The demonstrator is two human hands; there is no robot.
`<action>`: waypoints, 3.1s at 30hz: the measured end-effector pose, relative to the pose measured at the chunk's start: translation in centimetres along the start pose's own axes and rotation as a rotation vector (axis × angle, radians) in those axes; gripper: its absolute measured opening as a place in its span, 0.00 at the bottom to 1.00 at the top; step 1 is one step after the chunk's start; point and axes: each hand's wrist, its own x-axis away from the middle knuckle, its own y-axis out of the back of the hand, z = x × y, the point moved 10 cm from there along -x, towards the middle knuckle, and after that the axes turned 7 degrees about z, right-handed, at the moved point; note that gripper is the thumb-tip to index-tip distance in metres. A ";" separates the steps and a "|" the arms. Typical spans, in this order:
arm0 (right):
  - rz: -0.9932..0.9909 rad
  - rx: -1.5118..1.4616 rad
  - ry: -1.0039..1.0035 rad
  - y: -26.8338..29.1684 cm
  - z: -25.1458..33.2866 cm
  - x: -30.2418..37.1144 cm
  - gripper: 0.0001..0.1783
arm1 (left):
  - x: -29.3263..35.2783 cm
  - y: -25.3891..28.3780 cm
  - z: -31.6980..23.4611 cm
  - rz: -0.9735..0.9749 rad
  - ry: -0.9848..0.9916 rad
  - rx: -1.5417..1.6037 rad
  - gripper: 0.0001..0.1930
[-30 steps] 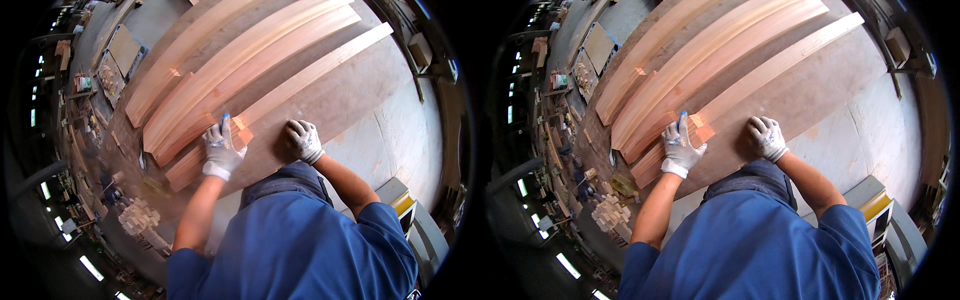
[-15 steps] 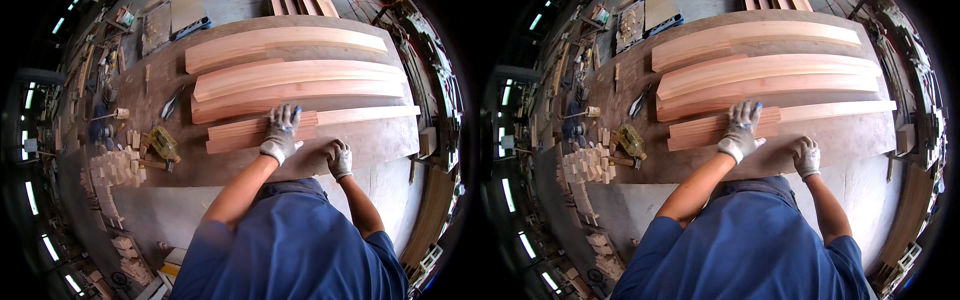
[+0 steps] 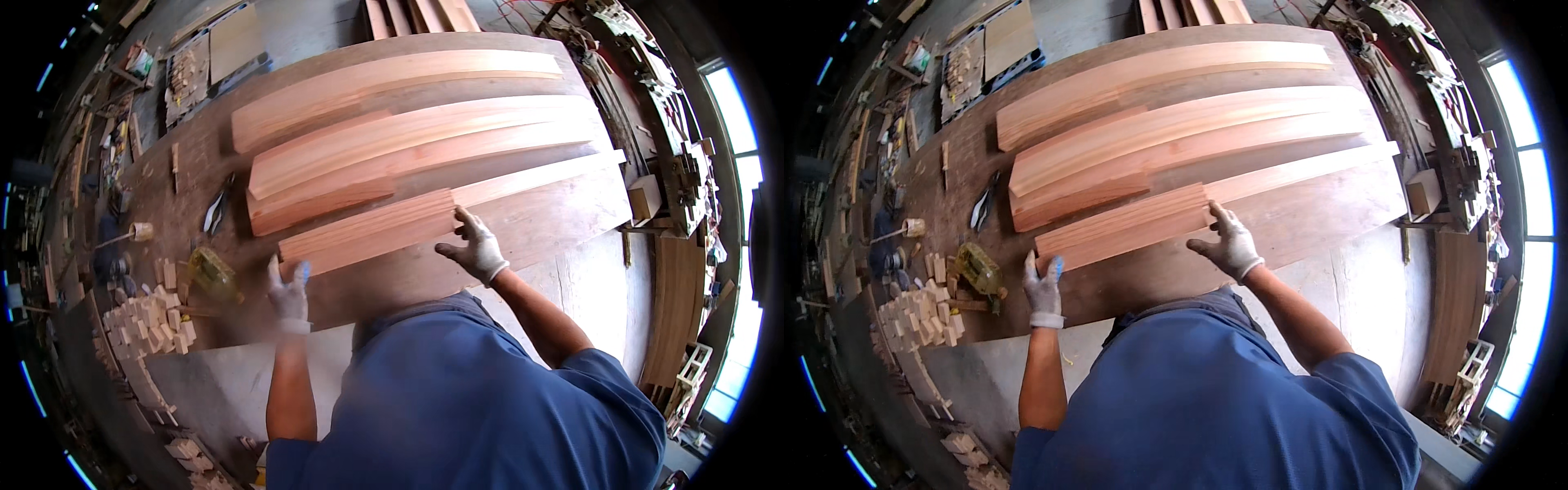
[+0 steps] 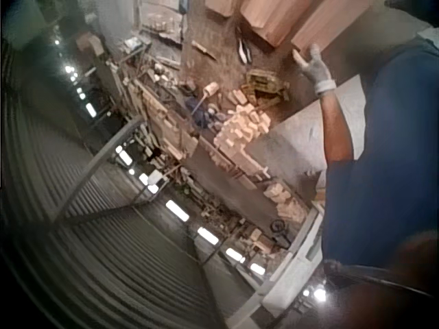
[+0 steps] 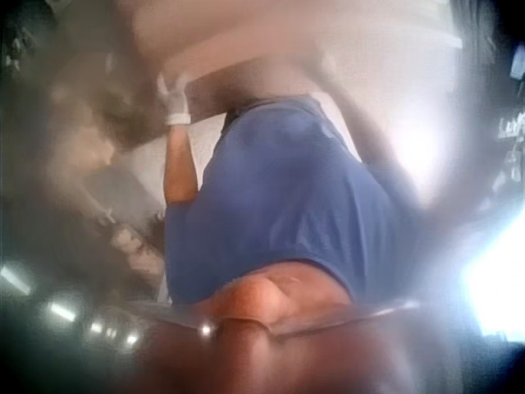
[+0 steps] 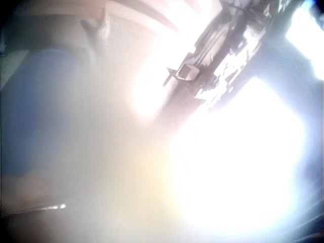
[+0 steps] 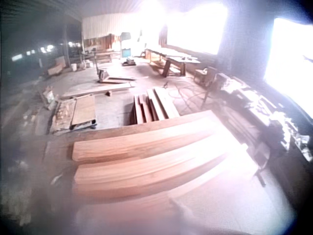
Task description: The person carries a stack of small wooden blocks across a workshop floor and places them on a workbench. They then pick up several long wooden planks one by one and stack them neatly on the same workbench.
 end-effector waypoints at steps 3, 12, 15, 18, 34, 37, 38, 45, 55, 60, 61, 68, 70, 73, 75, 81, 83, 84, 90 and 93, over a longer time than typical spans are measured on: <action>0.041 -0.063 -0.042 -0.7 -0.3 -0.8 0.51 | 0.0 -0.3 1.2 -0.035 -0.014 0.076 0.39; 0.006 0.013 0.091 0.4 0.0 -1.5 0.44 | 0.4 -2.1 -0.8 -0.095 -0.051 0.124 0.31; 0.042 -0.029 0.059 0.5 -0.3 -1.6 0.43 | 0.7 -2.5 -1.2 -0.097 -0.047 0.219 0.29; 0.076 -0.035 0.037 0.9 0.0 -1.6 0.42 | 0.3 -2.0 -0.9 -0.165 -0.001 0.117 0.28; 0.142 0.666 0.393 2.4 3.1 -5.7 0.66 | 0.3 -4.6 -9.4 0.219 -0.422 -0.895 0.66; 0.195 0.626 0.450 1.4 3.2 -7.0 0.65 | -0.4 -6.7 -10.7 0.283 -0.571 -1.069 0.65; 0.219 0.600 0.460 1.1 3.1 -7.5 0.65 | -1.0 -6.8 -10.2 0.325 -0.517 -1.067 0.65; 0.517 0.731 0.316 0.2 2.5 -7.0 0.56 | 0.4 -6.5 -10.5 0.575 -0.338 -1.102 0.64; 0.994 0.417 -0.047 -1.5 -0.5 -5.1 0.43 | -2.2 -8.0 -2.7 0.969 -0.156 -1.019 0.62; 0.549 0.573 0.126 1.6 -1.6 -7.5 0.39 | -3.3 -5.2 -3.7 0.564 -0.162 -0.825 0.49; 0.495 0.560 0.186 1.7 -2.3 -6.9 0.38 | -2.7 -4.3 -3.2 0.471 -0.119 -0.705 0.50; 0.265 0.493 0.335 1.6 -1.3 1.9 0.50 | 7.2 -3.4 -2.8 0.265 -0.250 -0.622 0.56; 0.263 0.518 0.349 -0.6 -1.9 2.5 0.46 | 7.5 -3.8 -0.8 0.228 -0.227 -0.703 0.55; 0.167 0.557 0.328 -1.6 -2.3 2.1 0.36 | 7.1 -3.2 1.7 0.144 -0.260 -0.746 0.51; 0.135 0.563 0.334 -1.5 -2.5 1.8 0.33 | 6.6 -3.1 2.3 0.157 -0.233 -0.793 0.51; 0.092 0.541 0.431 -1.2 -2.0 1.7 0.30 | 6.6 -3.0 2.1 0.148 -0.286 -0.808 0.51; 0.071 0.541 0.443 -1.0 -1.7 1.8 0.29 | 6.7 -3.1 2.3 0.131 -0.286 -0.801 0.51; 0.056 0.551 0.452 -1.2 -1.9 1.8 0.29 | 6.8 -3.1 2.5 0.126 -0.287 -0.797 0.51; 0.088 0.545 0.425 -1.7 -2.4 1.6 0.30 | 7.3 -3.1 2.5 0.078 -0.375 -0.807 0.50; 0.103 0.559 0.404 -1.6 -2.5 1.6 0.31 | 7.4 -3.1 2.6 0.085 -0.339 -0.812 0.50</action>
